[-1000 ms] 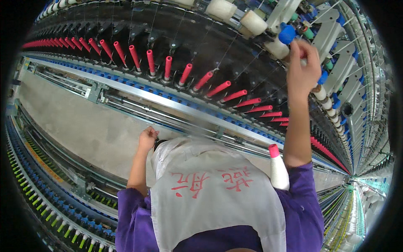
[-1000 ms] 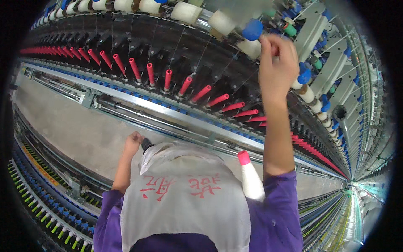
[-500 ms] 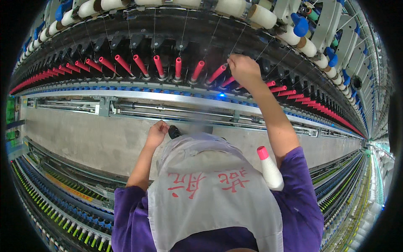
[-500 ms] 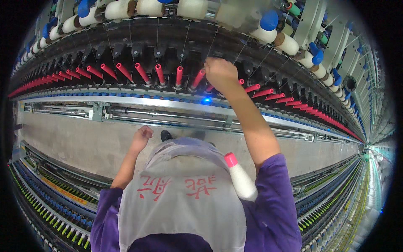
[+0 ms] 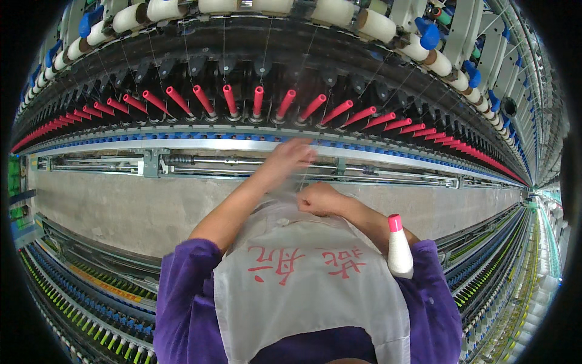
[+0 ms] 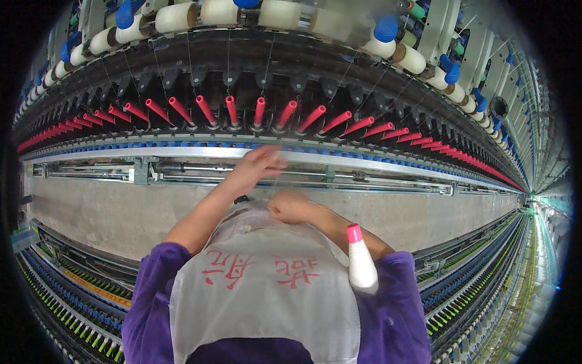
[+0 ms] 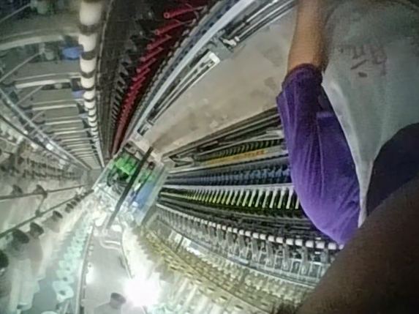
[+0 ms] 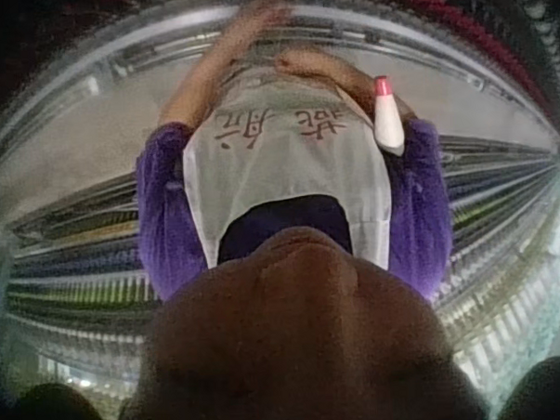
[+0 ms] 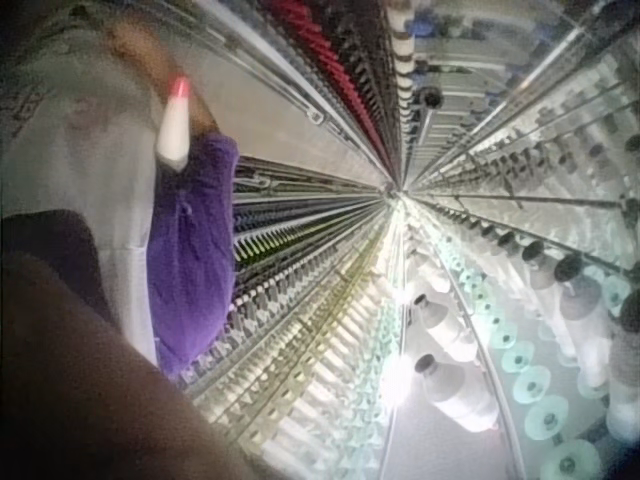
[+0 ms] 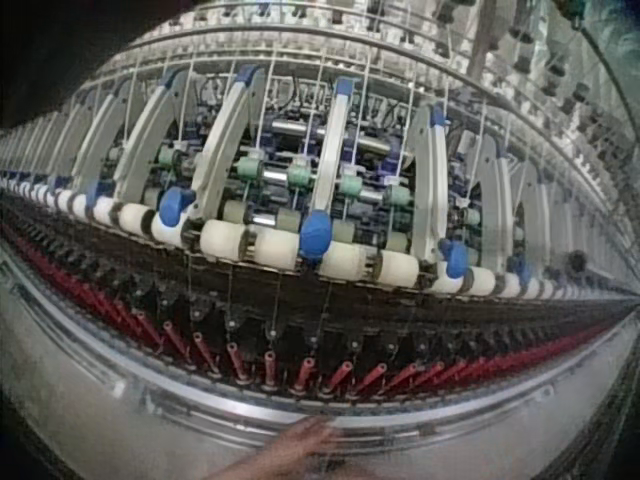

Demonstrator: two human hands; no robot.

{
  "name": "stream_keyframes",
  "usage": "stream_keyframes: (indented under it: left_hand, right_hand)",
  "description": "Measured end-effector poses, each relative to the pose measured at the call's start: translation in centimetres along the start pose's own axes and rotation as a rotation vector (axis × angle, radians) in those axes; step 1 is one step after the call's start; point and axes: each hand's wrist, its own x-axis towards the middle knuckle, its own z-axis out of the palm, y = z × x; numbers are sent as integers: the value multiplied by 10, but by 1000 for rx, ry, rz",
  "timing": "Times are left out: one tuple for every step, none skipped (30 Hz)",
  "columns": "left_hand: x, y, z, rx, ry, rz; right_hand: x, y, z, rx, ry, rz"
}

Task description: The person threads yarn through red guides on a spinning machine, then walks to another section to repeat the threading. The person also replaces empty yarn bobbins with full ones and continues threading the machine.

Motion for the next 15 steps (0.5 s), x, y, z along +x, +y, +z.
stream_keyframes:
  left_hand:
    - [2, 16, 16, 59, 34, -67]
    - [1, 34, 32, 99, 16, -68]
    - [-11, 56, 46, 131, 6, 11]
    - [-23, 78, 61, 277, 117, 19]
    - [-45, 99, 70, 544, 96, 372]
    - [-70, 122, 72, 799, 67, 736]
    - [-101, 143, 67, 1219, -39, 914]
    - [-123, 156, 74, 1200, -40, 1022]
    - [-145, 167, 78, 1094, -82, 1051]
    - [-163, 176, 86, 1086, -157, 1011]
    - [-160, 163, 93, 501, -13, 1628]
    - [-167, 166, 88, 494, -97, 1557]
    - [-164, 158, 89, 496, -182, 1506]
    - [-164, 157, 82, 499, -314, 1427]
    - [-162, 156, 73, 376, -483, 1216]
  right_hand:
    - [1, 0, -1, 77, -86, -11]
    - [-1, 3, -5, 156, -60, 7]
    - [-4, 8, -10, 252, -29, -2]
    - [-7, 15, -17, 358, 14, -68]
    - [-10, 22, -24, 602, 139, -26]
    - [-13, 28, -32, 861, 278, -41]
    - [-14, 31, -41, 1115, 396, -31]
    - [-11, 32, -51, 1414, 521, -31]
    - [-8, 28, -63, 1703, 606, -47]
    - [-3, 20, -79, 1713, 616, 26]
    - [3, 8, -99, 1732, 575, -13]
    - [7, -8, -117, 1748, 638, -80]
    - [7, -26, -138, 1780, 666, -186]
    - [5, -44, -160, 1838, 691, -220]
    - [-1, -59, -183, 1868, 730, -228]
